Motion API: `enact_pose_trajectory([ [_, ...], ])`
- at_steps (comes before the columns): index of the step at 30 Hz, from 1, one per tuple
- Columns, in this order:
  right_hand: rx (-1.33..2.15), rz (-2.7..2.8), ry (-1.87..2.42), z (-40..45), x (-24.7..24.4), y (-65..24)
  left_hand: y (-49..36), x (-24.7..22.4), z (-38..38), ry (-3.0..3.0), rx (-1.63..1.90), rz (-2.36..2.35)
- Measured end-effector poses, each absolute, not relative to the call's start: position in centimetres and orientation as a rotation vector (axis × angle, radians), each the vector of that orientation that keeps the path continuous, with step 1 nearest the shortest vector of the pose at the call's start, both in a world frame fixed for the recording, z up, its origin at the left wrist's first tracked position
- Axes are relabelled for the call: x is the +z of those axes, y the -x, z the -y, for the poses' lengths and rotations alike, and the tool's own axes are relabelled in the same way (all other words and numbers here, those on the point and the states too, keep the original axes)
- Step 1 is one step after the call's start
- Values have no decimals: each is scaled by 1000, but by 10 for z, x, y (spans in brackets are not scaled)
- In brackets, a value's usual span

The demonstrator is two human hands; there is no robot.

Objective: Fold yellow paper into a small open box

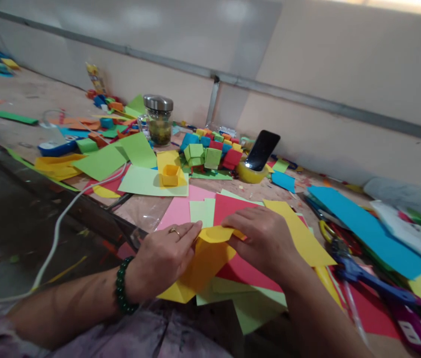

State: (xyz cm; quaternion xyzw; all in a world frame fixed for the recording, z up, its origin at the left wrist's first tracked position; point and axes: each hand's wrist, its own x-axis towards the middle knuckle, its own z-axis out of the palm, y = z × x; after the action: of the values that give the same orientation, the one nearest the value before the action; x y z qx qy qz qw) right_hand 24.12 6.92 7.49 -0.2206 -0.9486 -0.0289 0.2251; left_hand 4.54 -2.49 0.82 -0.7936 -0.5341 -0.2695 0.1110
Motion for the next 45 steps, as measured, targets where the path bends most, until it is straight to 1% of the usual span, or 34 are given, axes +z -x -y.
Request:
enact_pose_trajectory([
  [5,-259,2584,513,-60,77,-238,-46,8,24,2323,-824,1541],
  [15,-334,2652,537,-46,74,-237,-44,10,20,2457,-963,1657],
  [27,-390,2687,604,-39,64,-223,-40,19,13,2611,-849,1903],
  [31,-268,2670,637,-42,60,-222,-41,20,8,2746,-893,1948],
  [37,14,2681,850,-47,58,-224,-41,18,-9,2928,-800,2003],
  [42,16,2690,1010,-57,60,-223,-37,23,-25,3185,-751,2008],
  [45,204,2680,1048,-66,62,-225,-36,24,-31,3166,-742,2034],
])
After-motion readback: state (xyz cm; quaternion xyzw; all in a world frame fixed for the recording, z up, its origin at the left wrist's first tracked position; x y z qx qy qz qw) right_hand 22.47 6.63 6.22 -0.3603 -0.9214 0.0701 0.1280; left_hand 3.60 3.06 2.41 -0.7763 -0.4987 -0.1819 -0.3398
